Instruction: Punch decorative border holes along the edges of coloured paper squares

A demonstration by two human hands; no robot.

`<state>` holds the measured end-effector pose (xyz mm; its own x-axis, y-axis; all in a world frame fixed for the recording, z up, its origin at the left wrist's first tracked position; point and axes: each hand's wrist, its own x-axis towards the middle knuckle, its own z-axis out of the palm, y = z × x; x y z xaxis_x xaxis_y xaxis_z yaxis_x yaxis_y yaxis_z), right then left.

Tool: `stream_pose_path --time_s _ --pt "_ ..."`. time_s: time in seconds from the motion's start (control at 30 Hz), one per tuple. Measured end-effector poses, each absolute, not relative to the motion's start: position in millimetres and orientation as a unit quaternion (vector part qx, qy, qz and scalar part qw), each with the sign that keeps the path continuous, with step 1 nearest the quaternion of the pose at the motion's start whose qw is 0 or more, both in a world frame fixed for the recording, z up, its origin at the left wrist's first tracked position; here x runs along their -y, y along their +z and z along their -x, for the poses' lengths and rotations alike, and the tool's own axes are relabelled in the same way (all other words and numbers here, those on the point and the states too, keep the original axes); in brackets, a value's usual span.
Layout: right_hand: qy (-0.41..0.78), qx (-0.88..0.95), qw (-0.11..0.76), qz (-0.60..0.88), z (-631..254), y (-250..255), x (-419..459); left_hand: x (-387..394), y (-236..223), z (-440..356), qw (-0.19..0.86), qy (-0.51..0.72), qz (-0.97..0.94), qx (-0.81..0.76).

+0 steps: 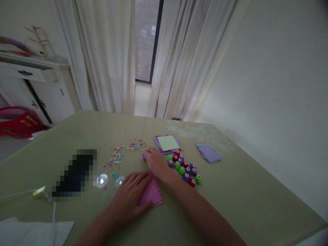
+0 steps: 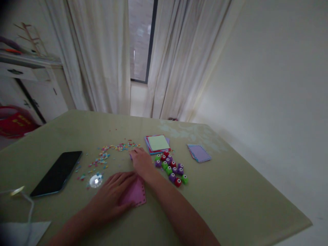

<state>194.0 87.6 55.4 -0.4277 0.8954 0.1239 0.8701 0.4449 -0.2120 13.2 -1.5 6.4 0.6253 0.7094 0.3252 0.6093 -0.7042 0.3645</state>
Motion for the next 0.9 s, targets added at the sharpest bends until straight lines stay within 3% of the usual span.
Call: stream_pose_path --time_s 0.13,0.3,0.6,0.9 --pt "0.051 0.809 0.106 0.575 -231.2 46.5 -39.4 2.4 3.4 -12.1 0.105 0.22 -0.892 -0.381" --pt "0.124 0.779 0.199 0.582 -263.4 36.2 11.7 2.9 -5.3 -9.4 0.076 0.219 -0.896 -0.378" --pt "0.313 0.727 0.311 0.526 -271.7 40.6 13.9 4.2 -10.0 -8.3 0.066 0.222 -0.89 -0.393" --pt "0.355 0.671 0.36 0.543 -269.7 37.0 14.0 4.7 -7.3 -8.0 0.057 0.215 -0.894 -0.388"
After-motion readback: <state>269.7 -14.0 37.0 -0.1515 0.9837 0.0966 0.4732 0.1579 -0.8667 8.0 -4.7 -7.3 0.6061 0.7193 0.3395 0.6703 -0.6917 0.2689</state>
